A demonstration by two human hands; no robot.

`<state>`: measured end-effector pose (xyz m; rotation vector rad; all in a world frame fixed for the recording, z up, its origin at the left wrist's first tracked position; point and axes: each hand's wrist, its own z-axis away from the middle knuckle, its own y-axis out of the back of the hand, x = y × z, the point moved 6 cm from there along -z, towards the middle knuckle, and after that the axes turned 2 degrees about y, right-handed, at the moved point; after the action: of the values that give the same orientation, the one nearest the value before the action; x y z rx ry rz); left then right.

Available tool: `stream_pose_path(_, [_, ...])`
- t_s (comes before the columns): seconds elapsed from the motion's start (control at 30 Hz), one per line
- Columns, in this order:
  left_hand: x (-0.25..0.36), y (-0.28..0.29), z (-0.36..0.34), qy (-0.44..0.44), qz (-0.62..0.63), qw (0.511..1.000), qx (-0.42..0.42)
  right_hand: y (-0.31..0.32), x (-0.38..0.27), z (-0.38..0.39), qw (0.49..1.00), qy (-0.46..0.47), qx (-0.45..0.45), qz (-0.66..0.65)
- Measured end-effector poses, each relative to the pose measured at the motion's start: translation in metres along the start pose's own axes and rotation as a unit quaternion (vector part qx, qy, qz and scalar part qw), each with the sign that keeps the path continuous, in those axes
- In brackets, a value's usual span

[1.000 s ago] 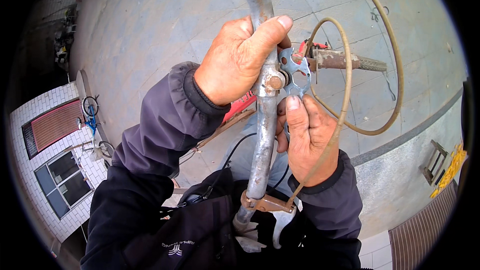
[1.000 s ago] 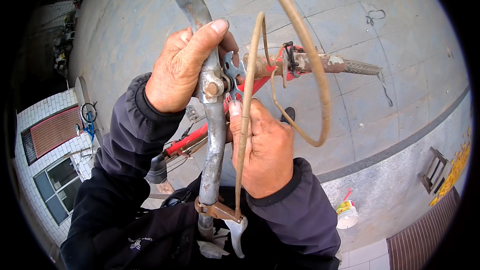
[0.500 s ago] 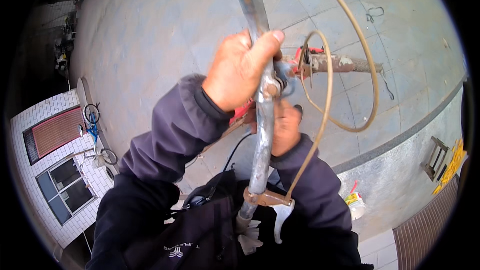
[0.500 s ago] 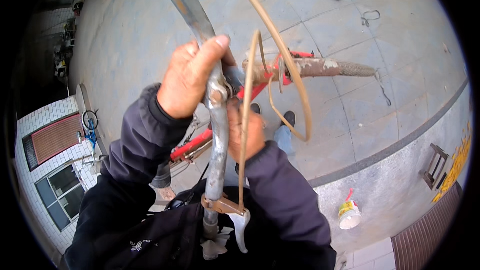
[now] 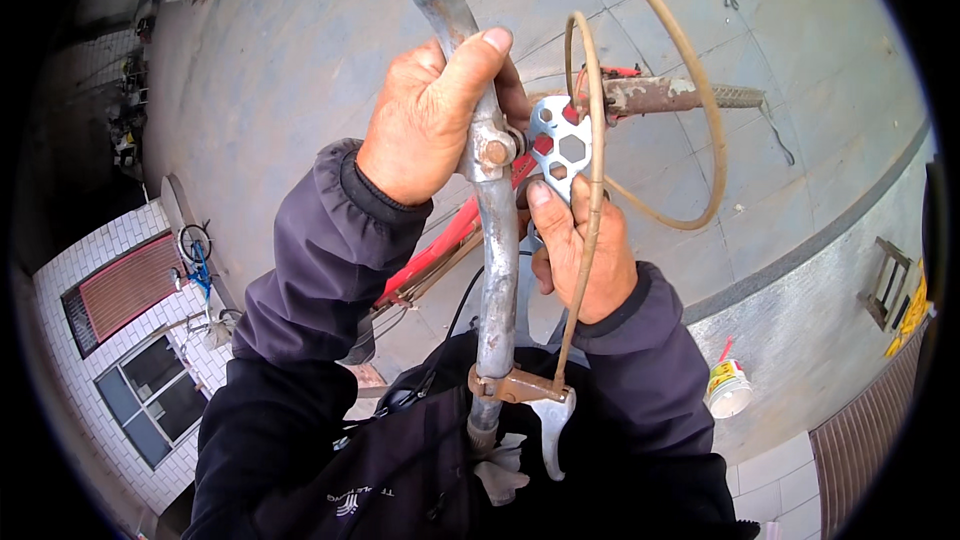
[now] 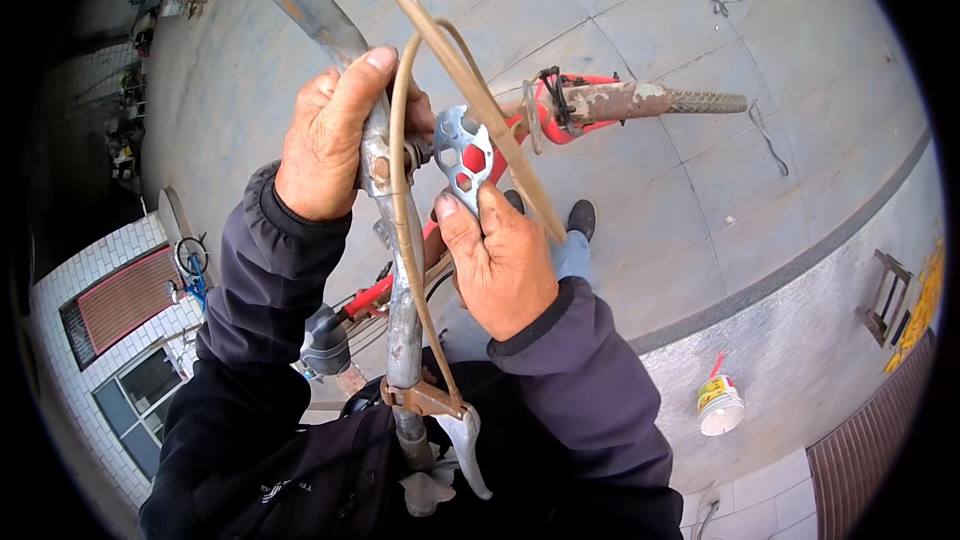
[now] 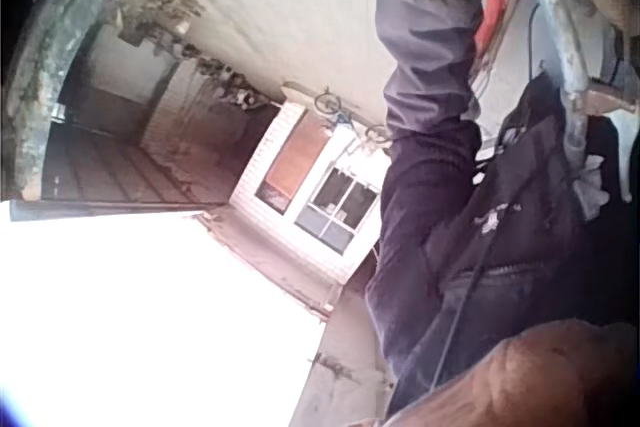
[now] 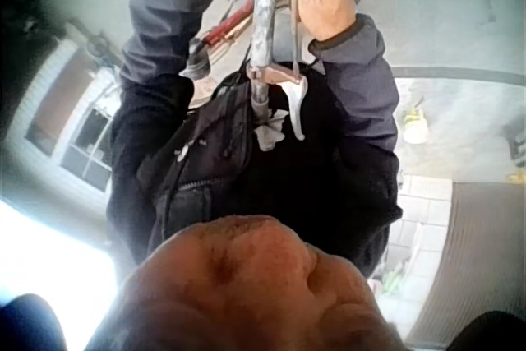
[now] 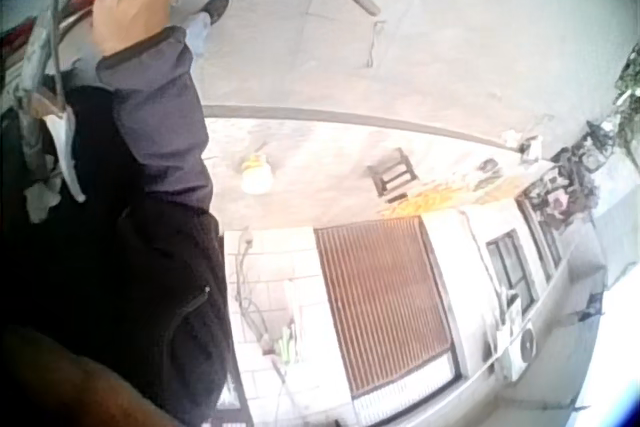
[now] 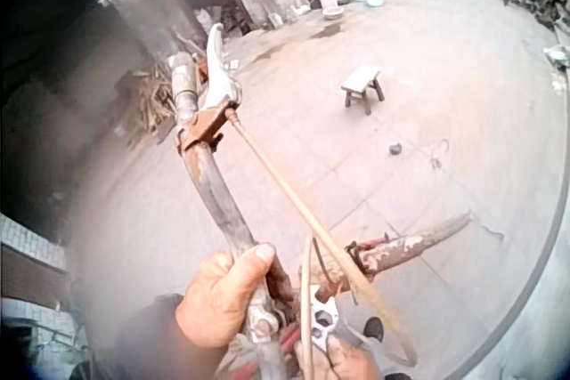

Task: The person uses a multi-tool wrench to tighten a bolt on the bicycle handlebar stem. After securing the handlebar, the person picks up a cloth and wipes the red bicycle frame and the seat area.

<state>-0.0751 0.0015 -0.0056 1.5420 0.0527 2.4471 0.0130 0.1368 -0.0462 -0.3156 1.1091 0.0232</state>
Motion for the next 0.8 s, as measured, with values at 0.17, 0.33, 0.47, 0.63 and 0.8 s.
stream_pose_path(0.17, [0.003, -0.005, -0.003, -0.020, 0.009, 0.999, 0.024, 0.001, -0.008, -0.003, 0.997, -0.023, -0.056, -0.038])
stream_pose_path(0.33, [-0.007, -0.006, -0.004, 0.048, 0.038, 0.998, 0.010, -0.001, -0.010, -0.005, 0.993, -0.024, -0.080, -0.084])
stream_pose_path(0.47, [-0.007, -0.009, -0.004, 0.058, 0.066, 0.996, 0.010, 0.003, -0.014, -0.004, 0.994, 0.017, -0.106, -0.033])
stream_pose_path(0.63, [-0.007, -0.006, -0.007, 0.029, 0.019, 0.999, -0.016, 0.011, -0.024, -0.001, 0.985, 0.142, -0.084, 0.039])
stream_pose_path(0.8, [-0.009, -0.006, -0.008, 0.013, 0.030, 0.999, -0.003, 0.011, -0.029, -0.002, 0.985, 0.132, -0.093, 0.064])
